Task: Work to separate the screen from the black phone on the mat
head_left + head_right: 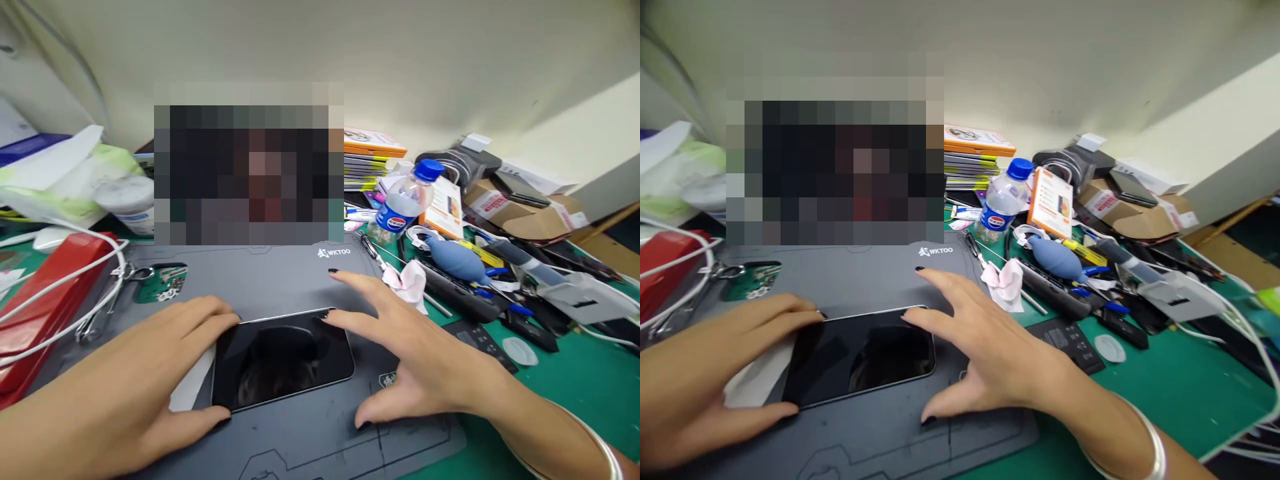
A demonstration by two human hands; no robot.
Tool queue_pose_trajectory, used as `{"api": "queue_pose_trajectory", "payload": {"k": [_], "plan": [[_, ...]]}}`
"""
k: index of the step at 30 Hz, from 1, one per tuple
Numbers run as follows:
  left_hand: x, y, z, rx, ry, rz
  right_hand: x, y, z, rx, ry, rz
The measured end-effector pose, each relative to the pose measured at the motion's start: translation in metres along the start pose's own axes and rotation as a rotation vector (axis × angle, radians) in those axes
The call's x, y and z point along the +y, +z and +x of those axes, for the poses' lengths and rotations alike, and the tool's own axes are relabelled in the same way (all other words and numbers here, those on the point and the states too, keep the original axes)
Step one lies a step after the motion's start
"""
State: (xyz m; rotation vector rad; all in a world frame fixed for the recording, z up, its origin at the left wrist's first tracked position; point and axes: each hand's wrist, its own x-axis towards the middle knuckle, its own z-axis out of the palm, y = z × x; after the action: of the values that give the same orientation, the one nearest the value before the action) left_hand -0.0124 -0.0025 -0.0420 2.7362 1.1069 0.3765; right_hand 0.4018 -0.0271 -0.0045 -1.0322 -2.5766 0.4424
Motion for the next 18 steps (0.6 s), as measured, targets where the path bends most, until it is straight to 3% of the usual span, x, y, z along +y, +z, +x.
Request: {"api": "queue_pose_trajectory", "payload": {"k": [11, 18], "plan": [[0.006, -0.025, 0.026, 0.003, 0.165, -0.033, -0.003, -0.012, 0.007, 0.003, -0.08, -0.114], [0.012, -0.018, 0.022, 0.058, 0.168, -0.045, -0.008, -0.013, 0.011, -0.005, -0.047, -0.155]]}}
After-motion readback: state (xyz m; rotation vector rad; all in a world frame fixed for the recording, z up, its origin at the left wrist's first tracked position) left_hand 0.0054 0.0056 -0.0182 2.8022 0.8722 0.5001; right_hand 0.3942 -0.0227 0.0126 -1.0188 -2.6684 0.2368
